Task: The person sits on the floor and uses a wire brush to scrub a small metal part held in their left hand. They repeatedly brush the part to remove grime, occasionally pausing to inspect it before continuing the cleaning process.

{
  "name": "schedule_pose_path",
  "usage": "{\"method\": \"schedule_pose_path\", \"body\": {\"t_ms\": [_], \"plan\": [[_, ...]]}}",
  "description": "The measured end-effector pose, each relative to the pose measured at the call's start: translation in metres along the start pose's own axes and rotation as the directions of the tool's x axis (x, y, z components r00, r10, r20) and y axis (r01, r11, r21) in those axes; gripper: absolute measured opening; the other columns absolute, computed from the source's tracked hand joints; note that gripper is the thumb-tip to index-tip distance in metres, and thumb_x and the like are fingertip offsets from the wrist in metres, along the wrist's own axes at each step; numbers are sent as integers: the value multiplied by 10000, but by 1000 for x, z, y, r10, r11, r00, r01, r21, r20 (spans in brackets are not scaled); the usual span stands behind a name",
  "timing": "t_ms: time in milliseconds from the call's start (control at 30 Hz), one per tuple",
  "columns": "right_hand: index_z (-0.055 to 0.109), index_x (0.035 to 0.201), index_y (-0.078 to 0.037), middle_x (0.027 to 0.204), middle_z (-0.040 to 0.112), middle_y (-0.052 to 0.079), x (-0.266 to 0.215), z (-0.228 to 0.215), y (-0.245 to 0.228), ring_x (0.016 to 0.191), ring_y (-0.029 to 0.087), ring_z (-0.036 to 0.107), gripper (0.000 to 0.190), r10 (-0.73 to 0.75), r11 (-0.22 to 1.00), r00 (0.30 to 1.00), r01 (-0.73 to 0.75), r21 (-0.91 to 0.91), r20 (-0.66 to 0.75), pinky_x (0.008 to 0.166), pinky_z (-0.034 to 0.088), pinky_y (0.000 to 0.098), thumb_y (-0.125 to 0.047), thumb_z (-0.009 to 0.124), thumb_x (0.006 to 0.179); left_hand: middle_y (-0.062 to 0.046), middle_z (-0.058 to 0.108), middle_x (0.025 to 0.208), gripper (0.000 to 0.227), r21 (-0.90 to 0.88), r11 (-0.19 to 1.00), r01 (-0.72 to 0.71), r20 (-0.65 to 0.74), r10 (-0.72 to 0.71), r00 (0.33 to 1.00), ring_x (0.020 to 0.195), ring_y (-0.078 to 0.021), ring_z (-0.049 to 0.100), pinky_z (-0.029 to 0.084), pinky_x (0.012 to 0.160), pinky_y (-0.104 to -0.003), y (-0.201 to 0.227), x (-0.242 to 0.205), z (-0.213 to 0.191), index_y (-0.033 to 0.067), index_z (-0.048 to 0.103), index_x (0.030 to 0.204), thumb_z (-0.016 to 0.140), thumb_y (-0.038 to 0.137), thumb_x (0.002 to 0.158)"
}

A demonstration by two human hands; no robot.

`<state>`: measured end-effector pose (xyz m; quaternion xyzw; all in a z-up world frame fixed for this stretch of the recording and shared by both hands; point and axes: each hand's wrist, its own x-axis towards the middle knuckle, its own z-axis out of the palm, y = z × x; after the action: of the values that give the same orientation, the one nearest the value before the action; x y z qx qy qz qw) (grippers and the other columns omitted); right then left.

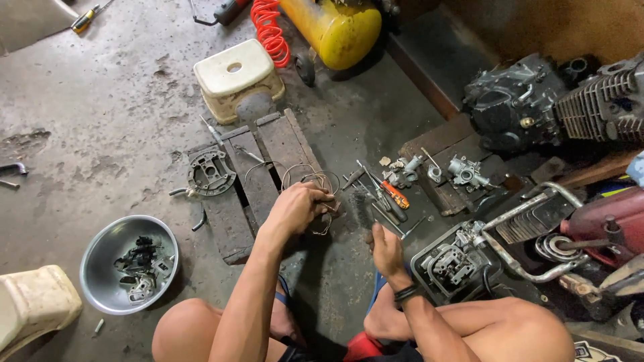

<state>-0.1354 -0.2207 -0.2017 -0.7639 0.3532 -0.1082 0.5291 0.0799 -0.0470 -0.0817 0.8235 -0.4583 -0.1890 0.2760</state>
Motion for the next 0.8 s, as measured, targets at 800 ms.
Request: {"method": "schedule_pose_path", "body": {"t_ms": [800], "plan": [[614, 788, -74, 650, 619, 159, 24, 23, -36, 652, 393, 648, 563, -430, 897, 893, 407, -172, -129, 642, 504, 479, -457, 304, 1060, -50, 779, 942, 157, -25, 997, 77, -33, -78, 996, 964, -372, 709, 583, 831, -514, -9, 3, -2, 227, 774, 920, 818, 269, 776]]}}
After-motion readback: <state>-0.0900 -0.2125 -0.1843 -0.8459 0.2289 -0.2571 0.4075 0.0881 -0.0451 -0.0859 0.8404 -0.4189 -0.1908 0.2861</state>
